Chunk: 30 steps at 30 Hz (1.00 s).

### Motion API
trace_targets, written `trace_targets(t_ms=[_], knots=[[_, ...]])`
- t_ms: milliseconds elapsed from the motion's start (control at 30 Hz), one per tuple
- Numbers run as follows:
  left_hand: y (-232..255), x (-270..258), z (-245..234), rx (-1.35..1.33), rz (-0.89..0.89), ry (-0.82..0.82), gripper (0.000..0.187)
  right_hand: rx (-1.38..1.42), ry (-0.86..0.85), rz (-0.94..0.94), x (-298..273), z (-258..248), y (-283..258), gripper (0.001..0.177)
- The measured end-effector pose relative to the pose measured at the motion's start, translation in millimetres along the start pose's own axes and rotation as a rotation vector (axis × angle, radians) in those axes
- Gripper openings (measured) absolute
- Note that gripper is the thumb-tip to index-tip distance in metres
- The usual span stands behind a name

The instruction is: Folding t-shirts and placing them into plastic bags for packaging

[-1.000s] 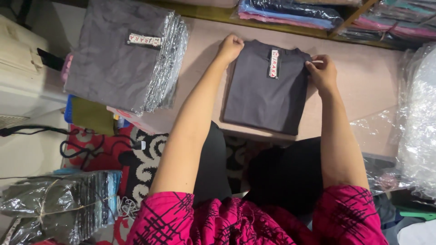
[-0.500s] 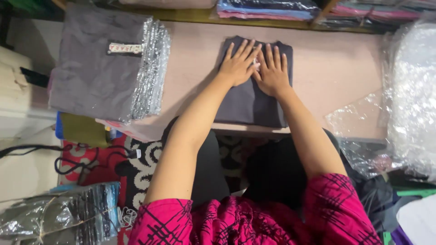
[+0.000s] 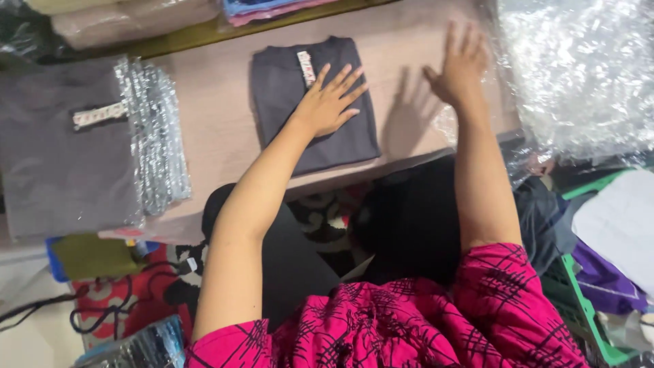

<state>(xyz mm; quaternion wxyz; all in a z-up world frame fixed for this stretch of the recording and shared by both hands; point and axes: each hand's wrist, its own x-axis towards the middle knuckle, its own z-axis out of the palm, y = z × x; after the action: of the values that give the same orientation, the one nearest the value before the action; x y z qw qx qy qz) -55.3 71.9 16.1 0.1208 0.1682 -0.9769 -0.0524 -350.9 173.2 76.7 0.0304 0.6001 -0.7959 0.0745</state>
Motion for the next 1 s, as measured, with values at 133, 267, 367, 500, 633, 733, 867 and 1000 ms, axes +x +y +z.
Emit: trace_targets(t_ms=[133, 267, 367, 500, 633, 733, 867, 1000], knots=[[12.9, 5.4, 20.7, 0.031, 0.058, 0.036, 0.061, 0.133, -0.315, 0.503, -27.2, -13.8, 52.9, 0.100], [18.0, 11.9, 18.7, -0.030, -0.002, -0.019, 0.062, 0.006, -0.386, 0.549, -41.7, -16.8, 49.2, 0.110], [18.5, 11.5, 12.3, -0.012, 0.009, -0.002, 0.063, -0.022, -0.184, 0.367, -54.4, -15.4, 48.2, 0.080], [21.1, 14.7, -6.2, -0.024, 0.026, 0.003, 0.067, 0.208, 0.065, 0.354, -61.5, -22.9, 65.1, 0.052], [26.6, 27.9, -36.1, -0.245, -0.015, 0.032, 0.062, 0.089, 0.433, 0.171, -65.8, -46.0, 51.6, 0.082], [39.7, 34.5, -68.8, -0.547, -0.076, 0.093, 0.055, 0.450, 0.503, -0.042, -71.2, -81.5, -9.1, 0.086], [50.4, 30.5, -98.9, -1.334, -0.146, 0.106, 0.094, 0.867, 0.229, -0.355, -69.6, -102.3, -93.9, 0.092], [20.9, 13.9, -85.7, -1.235, -0.399, 0.322, 0.093, 0.936, -0.024, -0.488, -58.5, -103.6, -141.5, 0.057]])
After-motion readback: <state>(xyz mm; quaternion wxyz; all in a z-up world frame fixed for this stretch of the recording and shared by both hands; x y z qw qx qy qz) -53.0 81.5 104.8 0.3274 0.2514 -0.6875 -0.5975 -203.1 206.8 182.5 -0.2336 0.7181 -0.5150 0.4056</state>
